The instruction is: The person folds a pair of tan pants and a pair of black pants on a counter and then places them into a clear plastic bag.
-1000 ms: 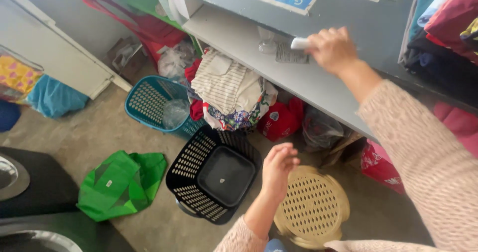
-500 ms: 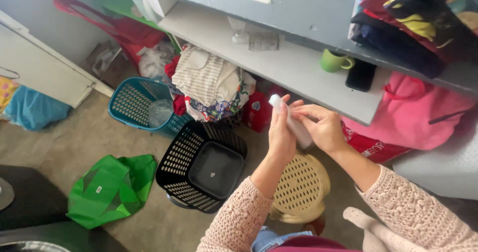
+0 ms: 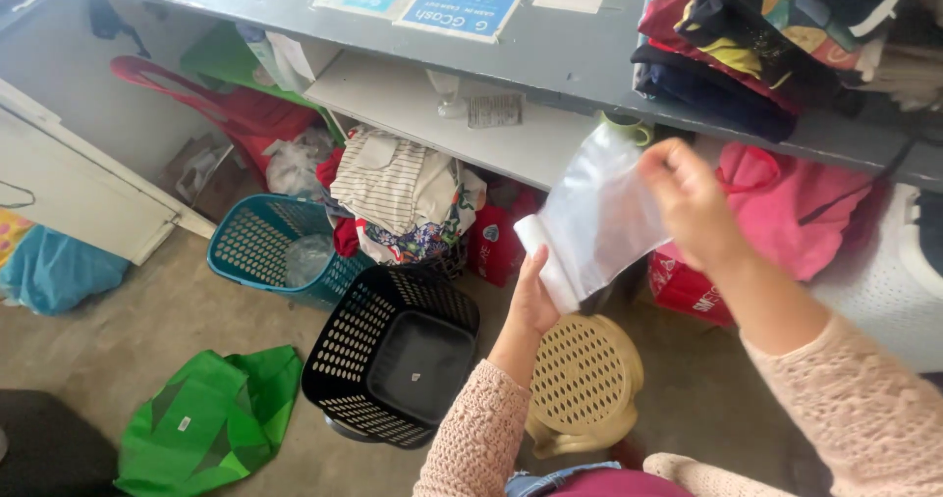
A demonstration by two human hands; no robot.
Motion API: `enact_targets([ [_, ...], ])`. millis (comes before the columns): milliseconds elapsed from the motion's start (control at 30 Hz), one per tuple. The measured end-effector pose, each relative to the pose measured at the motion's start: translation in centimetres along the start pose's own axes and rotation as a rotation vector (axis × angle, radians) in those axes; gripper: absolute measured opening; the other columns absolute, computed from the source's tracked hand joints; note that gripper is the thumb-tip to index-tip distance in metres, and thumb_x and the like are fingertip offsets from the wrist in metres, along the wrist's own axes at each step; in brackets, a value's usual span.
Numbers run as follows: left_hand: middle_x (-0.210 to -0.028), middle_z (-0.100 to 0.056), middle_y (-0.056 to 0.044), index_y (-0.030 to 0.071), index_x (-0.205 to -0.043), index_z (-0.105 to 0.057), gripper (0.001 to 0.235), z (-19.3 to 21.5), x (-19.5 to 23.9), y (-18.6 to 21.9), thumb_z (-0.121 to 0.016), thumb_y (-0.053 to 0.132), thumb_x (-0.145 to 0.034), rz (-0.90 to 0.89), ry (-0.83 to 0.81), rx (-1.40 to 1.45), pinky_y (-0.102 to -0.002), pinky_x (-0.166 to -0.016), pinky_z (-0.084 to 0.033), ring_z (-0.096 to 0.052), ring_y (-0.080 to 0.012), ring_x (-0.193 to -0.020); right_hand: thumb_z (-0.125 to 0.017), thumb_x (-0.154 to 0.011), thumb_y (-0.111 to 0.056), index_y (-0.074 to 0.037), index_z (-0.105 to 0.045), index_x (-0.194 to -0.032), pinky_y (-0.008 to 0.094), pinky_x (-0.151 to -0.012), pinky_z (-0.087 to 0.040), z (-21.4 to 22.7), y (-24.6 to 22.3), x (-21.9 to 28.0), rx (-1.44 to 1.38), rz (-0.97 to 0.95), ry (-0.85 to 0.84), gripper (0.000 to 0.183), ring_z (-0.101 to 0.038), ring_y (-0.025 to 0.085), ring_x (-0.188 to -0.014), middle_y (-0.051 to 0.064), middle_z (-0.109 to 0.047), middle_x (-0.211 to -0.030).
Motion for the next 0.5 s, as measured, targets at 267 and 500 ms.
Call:
enact_targets([
  [267,-0.148,-0.052,-0.015,0.012,-0.154,-0.038,0.089,6.1,0.2,-1.6,-0.081,0.04,-0.081,0.063,0.122,-0.031,-0.059,-0.109,-0.044,-0.051,-0.0372,-0.136,-0.062,-0.112,-0.017,-0.014,-0.061,-0.115,0.021,-0.078,-0.05,9.1,-17.0,2.0,-0.054,0.238,0.124,0.004,-0.057,0.008,-0.09,-0.004,-0.062,-0.1],
  [500,-0.133,-0.056,-0.019,0.007,-0.145,-0.043,0.081,10.0,-0.8,-3.6,-0.083,0.026,-0.077,0.203,0.294,-0.383,-0.059,-0.103,-0.049,-0.058,-0.0364,-0.124,-0.065,-0.107,-0.018,-0.011,-0.061,-0.123,0.023,-0.077,-0.05,7.2,-20.9,6.2,0.14,0.172,0.049,0.018,-0.057,0.011,-0.088,0.0,-0.062,-0.097],
])
Point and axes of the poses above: each hand's wrist, its own x-axis away from the middle knuckle, its own z-axis out of the back of the hand, y = z × x, the point moved 10 cm from there along -x, towards the middle knuckle
